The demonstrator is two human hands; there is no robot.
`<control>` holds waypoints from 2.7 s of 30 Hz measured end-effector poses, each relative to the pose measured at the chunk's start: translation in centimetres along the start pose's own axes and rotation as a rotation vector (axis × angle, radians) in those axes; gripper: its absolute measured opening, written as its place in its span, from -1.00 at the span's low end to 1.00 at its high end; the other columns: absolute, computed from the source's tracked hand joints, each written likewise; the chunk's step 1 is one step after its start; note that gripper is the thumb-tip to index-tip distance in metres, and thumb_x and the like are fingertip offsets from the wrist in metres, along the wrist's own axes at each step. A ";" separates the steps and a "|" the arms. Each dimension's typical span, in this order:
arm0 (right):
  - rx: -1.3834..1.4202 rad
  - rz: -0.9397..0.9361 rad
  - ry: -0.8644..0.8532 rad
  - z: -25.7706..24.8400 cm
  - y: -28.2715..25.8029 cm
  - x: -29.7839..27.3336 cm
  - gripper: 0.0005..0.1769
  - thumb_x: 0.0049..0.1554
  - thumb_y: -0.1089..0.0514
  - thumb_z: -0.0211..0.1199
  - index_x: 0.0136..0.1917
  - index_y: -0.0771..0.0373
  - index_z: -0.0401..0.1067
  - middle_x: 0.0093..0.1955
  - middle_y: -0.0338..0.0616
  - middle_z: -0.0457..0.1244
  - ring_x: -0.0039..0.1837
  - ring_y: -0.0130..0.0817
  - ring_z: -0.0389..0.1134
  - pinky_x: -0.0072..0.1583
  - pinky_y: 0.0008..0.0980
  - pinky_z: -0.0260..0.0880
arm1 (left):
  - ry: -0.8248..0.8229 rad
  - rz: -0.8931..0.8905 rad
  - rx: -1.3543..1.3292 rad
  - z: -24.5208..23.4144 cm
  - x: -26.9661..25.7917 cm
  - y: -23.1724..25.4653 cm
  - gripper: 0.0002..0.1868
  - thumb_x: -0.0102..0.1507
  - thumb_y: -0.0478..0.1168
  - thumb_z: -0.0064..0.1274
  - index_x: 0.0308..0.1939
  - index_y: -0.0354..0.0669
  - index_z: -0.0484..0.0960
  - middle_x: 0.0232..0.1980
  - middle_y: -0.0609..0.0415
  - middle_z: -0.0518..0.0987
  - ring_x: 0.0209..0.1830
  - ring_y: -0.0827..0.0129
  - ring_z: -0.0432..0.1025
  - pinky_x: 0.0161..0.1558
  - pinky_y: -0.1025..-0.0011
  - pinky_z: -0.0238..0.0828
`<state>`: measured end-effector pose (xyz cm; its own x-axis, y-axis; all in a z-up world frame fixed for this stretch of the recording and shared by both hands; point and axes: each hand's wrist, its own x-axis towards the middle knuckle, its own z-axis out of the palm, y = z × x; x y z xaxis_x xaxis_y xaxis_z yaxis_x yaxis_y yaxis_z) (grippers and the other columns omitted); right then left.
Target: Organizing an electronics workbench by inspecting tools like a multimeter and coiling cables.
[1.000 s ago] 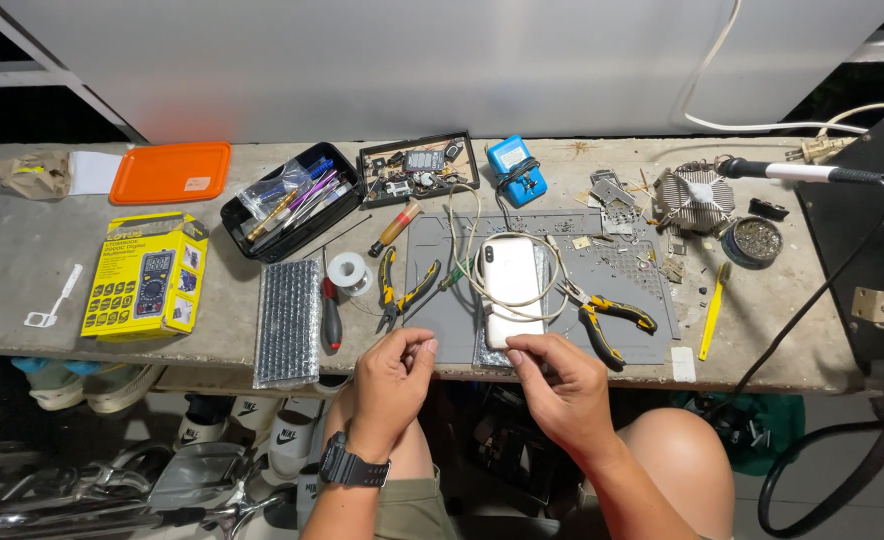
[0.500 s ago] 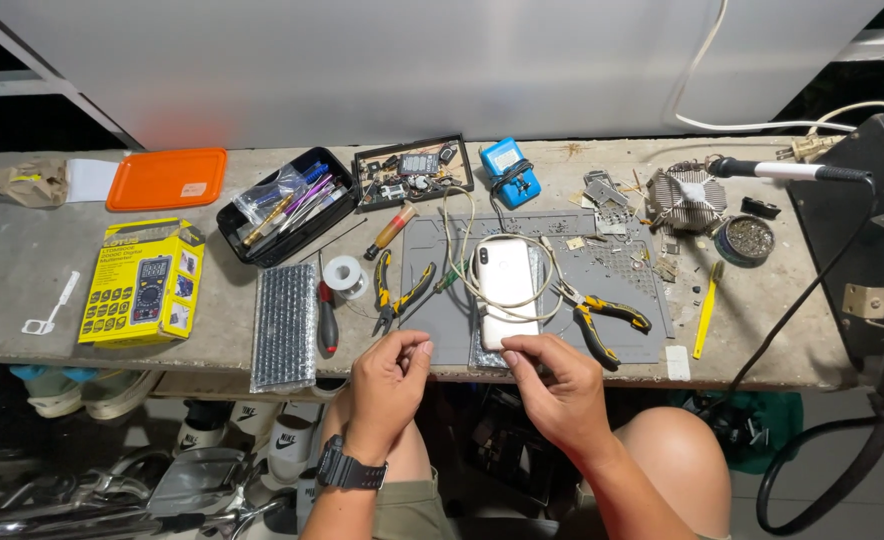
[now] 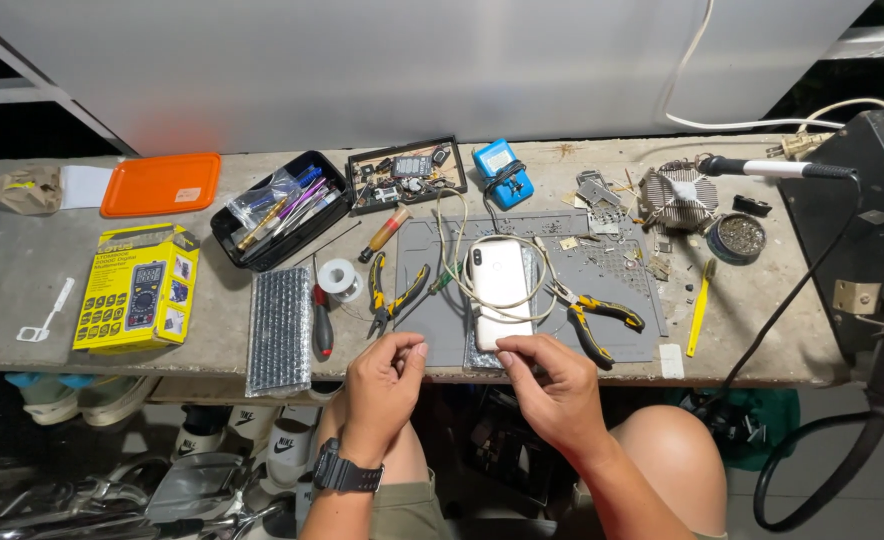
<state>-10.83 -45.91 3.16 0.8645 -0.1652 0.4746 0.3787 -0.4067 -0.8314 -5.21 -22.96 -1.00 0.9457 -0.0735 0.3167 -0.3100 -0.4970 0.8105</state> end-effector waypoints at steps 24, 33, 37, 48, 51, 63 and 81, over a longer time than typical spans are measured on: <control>0.009 0.009 -0.011 -0.1 0.0 0.1 -0.89 0.23 0.30 0.36 0.01 0.24 0.68 -0.15 -0.21 0.49 -0.15 -0.48 0.45 -0.11 -0.54 0.38 | 0.004 0.034 0.023 0.0 0.0 -0.1 -0.89 0.34 -0.19 0.22 -0.12 -0.07 0.79 -0.34 0.21 0.69 -0.38 0.47 0.49 -0.28 0.43 0.47; 0.003 0.009 -0.010 0.0 0.1 0.0 -0.89 0.22 0.30 0.37 0.00 0.23 0.68 -0.17 -0.22 0.48 -0.20 -0.51 0.41 -0.15 -0.54 0.34 | 0.003 0.032 0.011 0.1 0.0 -0.3 -0.88 0.34 -0.18 0.23 -0.10 -0.09 0.79 -0.30 0.20 0.72 -0.36 0.48 0.51 -0.26 0.44 0.51; 0.004 0.009 -0.013 0.0 0.1 0.0 -0.89 0.23 0.29 0.37 0.01 0.24 0.68 -0.17 -0.21 0.48 -0.20 -0.51 0.40 -0.16 -0.54 0.33 | -0.001 0.012 0.008 0.2 -0.1 -0.3 -0.87 0.34 -0.18 0.24 -0.09 -0.08 0.80 -0.31 0.21 0.72 -0.36 0.49 0.51 -0.25 0.45 0.51; 0.005 0.005 -0.026 0.1 0.1 -0.1 -0.89 0.23 0.29 0.37 0.01 0.24 0.69 -0.15 -0.20 0.49 -0.16 -0.49 0.45 -0.13 -0.54 0.39 | 0.009 0.031 -0.006 0.2 -0.1 -0.5 -0.89 0.33 -0.20 0.25 -0.12 -0.09 0.80 -0.33 0.22 0.69 -0.40 0.51 0.46 -0.30 0.45 0.48; -0.001 -0.003 -0.030 0.2 0.0 0.0 -0.89 0.23 0.29 0.37 0.01 0.24 0.69 -0.14 -0.20 0.50 -0.15 -0.48 0.46 -0.12 -0.54 0.41 | 0.005 0.023 -0.001 -0.1 0.1 0.0 -0.90 0.33 -0.21 0.24 -0.12 -0.07 0.80 -0.35 0.21 0.67 -0.37 0.48 0.49 -0.28 0.43 0.49; -0.596 -0.250 -0.036 2.3 0.8 5.1 -0.60 0.16 0.12 0.51 0.26 0.20 0.62 -0.06 0.01 0.43 0.02 -0.03 0.43 0.11 -0.12 0.45 | 0.124 0.085 -0.101 0.4 0.3 -0.2 -0.95 0.26 -0.25 0.32 -0.21 -0.08 0.84 -0.52 0.04 0.65 -0.52 0.20 0.57 -0.37 0.27 0.54; -0.795 -0.247 0.109 5.9 7.6 9.9 -0.71 0.07 0.26 0.34 0.10 0.15 0.55 -0.14 -0.10 0.29 -0.18 0.06 0.49 -0.15 -0.03 0.54 | 0.083 0.055 -0.149 0.5 0.1 -1.3 -0.93 0.29 -0.20 0.30 -0.20 -0.04 0.85 -0.51 0.05 0.65 -0.47 0.18 0.59 -0.34 0.27 0.55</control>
<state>2.57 -45.39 -0.16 0.7350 -0.0570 0.6757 0.1726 -0.9479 -0.2677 -4.65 -22.71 -2.30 0.9176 -0.0223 0.3968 -0.3777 -0.3598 0.8532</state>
